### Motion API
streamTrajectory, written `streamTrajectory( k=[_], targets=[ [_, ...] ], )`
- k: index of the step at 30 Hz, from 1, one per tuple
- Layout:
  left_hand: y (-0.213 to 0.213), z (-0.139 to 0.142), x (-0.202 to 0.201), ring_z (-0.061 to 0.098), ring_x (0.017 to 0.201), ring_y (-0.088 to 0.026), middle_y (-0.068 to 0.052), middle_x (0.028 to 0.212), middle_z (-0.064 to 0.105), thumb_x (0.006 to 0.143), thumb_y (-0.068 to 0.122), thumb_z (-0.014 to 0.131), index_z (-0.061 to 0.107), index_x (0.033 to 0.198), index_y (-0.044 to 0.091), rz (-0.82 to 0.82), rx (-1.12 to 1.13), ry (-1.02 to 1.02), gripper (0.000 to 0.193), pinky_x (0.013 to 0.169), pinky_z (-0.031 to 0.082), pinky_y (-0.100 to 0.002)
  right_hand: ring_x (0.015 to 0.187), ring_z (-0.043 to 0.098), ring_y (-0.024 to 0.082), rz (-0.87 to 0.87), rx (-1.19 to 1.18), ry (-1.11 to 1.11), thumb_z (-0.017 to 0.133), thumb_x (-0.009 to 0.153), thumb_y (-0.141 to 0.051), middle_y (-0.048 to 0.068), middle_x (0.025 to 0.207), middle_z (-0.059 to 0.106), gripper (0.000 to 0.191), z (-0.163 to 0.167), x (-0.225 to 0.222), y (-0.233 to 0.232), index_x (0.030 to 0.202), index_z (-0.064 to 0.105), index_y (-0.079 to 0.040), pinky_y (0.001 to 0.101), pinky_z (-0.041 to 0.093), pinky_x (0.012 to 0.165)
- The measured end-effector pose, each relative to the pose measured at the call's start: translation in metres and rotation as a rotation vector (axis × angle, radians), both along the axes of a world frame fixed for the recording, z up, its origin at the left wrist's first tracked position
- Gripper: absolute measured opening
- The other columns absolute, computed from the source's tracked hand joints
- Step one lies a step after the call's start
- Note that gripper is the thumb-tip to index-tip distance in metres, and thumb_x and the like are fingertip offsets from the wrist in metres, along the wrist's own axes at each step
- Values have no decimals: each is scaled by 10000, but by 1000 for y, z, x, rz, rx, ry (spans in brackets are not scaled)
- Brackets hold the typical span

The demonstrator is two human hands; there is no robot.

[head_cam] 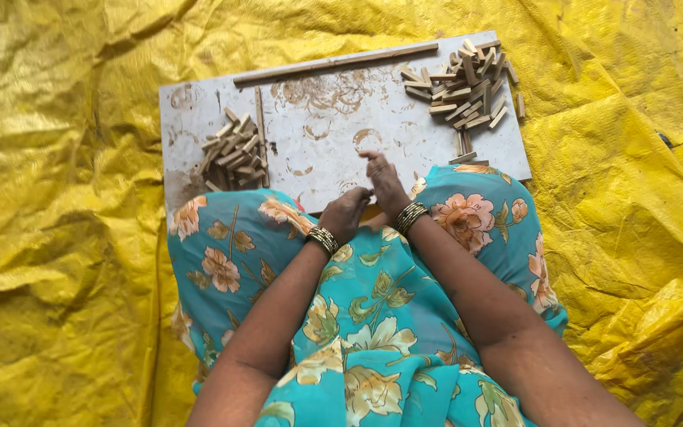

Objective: The person sits on a yellow tarp with a white board across their legs and sorts small wooden pieces one at a time by hand, picking pieces from a pile and placing them into separate piles on the board while holding a dark rectangular object in one hand.

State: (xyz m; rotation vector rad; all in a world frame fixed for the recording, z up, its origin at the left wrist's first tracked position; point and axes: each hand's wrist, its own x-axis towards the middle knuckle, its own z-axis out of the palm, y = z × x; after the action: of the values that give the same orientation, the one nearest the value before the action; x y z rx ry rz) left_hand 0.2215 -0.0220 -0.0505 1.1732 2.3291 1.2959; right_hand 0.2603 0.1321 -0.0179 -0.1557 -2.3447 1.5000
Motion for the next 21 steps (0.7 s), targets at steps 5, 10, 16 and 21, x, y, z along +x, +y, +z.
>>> streamTrajectory(
  k=[5,10,16,21],
  targets=[
    [0,4,-3,676,892,-437,-216,1020,709,1026,164,581,635,1152,89,187,-110,59,156,747,539,-523,942,431,192,80,-289,146,417,1125,-407,32,1017,440,439,1,-1,-4,1428,516,-105,339,436,891],
    [-3,7,-2,681,898,-395,-190,996,681,1024,133,597,644,1170,84,154,142,96,161,760,545,-452,909,527,156,192,-243,136,432,1126,-538,17,1024,509,563,1,1,-3,1461,546,-101,289,494,839],
    [-4,10,-13,627,834,-223,-108,887,660,995,112,728,729,1102,62,273,250,-31,117,753,509,-324,591,366,19,180,-1117,-215,445,1041,-678,-83,794,399,698,4,2,12,1350,617,-76,170,322,460],
    [-4,10,-15,621,698,-62,-55,926,746,985,67,677,637,1165,49,217,599,-680,185,617,524,-233,569,452,60,126,-1295,-323,408,942,-704,-27,811,529,701,8,5,5,1226,590,-90,190,355,434]
  ],
)
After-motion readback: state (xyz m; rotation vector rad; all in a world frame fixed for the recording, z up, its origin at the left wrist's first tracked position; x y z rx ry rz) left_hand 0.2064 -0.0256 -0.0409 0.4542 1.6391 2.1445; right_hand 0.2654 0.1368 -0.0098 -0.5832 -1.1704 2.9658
